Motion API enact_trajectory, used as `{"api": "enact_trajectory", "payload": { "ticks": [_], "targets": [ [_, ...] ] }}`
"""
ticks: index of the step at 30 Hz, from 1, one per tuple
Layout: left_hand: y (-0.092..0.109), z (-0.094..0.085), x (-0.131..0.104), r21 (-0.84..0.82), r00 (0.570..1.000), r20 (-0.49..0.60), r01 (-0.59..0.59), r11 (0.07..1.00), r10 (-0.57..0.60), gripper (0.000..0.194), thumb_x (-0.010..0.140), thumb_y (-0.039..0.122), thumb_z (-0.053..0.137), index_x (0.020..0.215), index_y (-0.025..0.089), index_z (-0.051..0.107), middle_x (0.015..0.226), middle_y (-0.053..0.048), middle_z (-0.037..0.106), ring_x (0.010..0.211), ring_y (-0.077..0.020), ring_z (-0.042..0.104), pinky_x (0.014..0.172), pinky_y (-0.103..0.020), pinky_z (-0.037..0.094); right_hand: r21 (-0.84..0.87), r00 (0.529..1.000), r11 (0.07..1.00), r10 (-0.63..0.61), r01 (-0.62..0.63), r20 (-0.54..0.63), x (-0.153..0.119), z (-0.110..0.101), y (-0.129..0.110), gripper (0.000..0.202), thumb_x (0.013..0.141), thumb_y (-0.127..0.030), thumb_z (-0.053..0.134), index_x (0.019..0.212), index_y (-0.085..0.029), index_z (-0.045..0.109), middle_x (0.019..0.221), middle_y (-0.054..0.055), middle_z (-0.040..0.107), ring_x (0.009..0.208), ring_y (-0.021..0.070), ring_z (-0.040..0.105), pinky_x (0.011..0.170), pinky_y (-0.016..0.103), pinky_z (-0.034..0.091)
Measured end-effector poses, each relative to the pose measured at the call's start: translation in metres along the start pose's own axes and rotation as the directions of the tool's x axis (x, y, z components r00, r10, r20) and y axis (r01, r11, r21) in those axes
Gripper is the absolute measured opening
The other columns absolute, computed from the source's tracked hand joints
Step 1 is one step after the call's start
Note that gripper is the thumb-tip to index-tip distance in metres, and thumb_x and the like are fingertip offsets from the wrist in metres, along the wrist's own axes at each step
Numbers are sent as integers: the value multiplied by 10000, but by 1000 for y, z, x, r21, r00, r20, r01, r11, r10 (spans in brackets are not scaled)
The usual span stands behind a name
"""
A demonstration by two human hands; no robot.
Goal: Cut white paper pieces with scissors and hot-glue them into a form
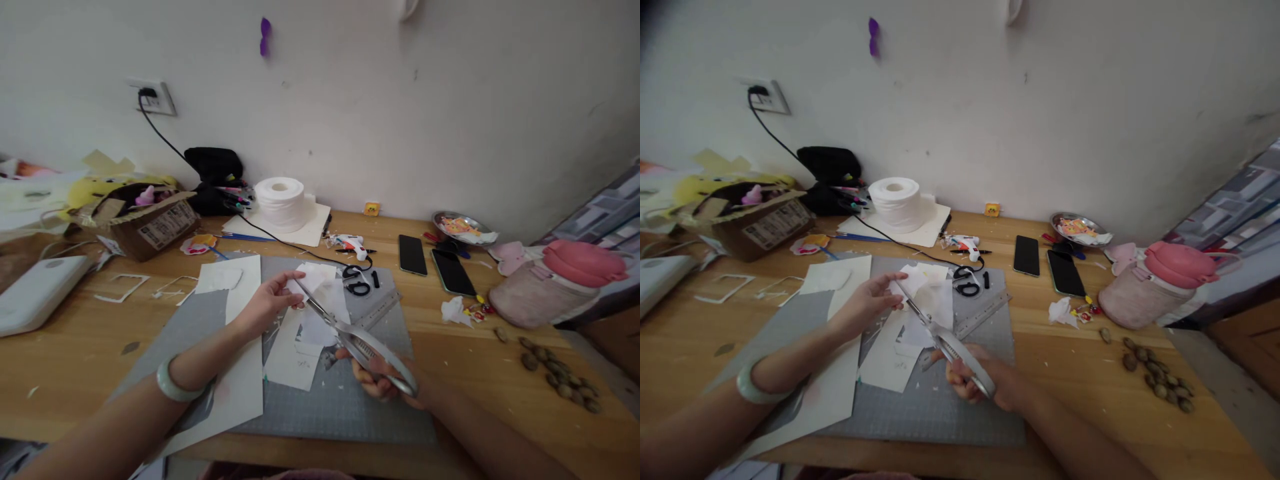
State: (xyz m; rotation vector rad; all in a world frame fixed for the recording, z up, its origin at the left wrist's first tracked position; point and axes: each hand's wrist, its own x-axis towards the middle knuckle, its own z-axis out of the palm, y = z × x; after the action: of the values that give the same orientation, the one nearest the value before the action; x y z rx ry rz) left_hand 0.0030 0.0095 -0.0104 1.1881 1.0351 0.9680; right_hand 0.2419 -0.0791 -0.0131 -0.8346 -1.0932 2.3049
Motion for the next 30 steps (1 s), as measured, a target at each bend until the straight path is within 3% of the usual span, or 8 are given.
{"api": "enact_trajectory", "payload": {
  "ticks": [5,10,16,21,26,30],
  "targets": [
    [-1,0,0,-9,1000,6,-2,1000,2,437,620,204,695,1035,192,561,658,54,583,564,-94,549,575,-220,419,-7,999,999,37,-37,-37,1,1,-1,436,636,-445,675,972,-180,590,594,-77,364,395,2,232,357,143,116],
    [-2,-1,1,-14,1000,-2,0,1000,0,449,619,197,692,1048,193,561,637,54,579,539,-93,542,549,-217,412,-6,998,998,60,-60,-32,4,0,-1,510,558,-422,710,981,-168,583,581,-84,369,377,1,256,343,146,129],
    [0,0,-1,-23,1000,-4,-1,1000,1,449,615,201,692,1044,187,561,651,53,581,553,-94,546,565,-224,416,-5,997,999,51,-51,-62,3,5,-4,378,633,-338,644,967,-170,592,568,-88,366,370,-2,248,346,148,134],
    [-1,1,0,-36,1000,-14,-2,999,1,445,610,193,693,1036,184,563,647,54,569,546,-92,535,554,-225,411,-26,991,997,75,-79,-113,2,5,-4,408,614,-291,661,995,-171,579,561,-90,383,368,4,271,340,151,156],
    [-3,0,1,-55,1000,-8,-4,998,3,451,606,195,698,1037,189,565,673,49,573,556,-90,541,573,-232,425,28,992,995,94,-93,-78,3,2,-2,365,684,-346,616,996,-161,574,537,-93,362,369,11,283,350,153,175],
    [-1,0,0,-63,1000,-6,-6,998,6,445,604,195,698,1027,183,559,677,50,573,546,-83,533,563,-224,421,8,996,999,53,-52,-76,4,2,0,374,641,-331,654,971,-168,591,570,-90,351,377,2,257,347,152,150]
  ]
}}
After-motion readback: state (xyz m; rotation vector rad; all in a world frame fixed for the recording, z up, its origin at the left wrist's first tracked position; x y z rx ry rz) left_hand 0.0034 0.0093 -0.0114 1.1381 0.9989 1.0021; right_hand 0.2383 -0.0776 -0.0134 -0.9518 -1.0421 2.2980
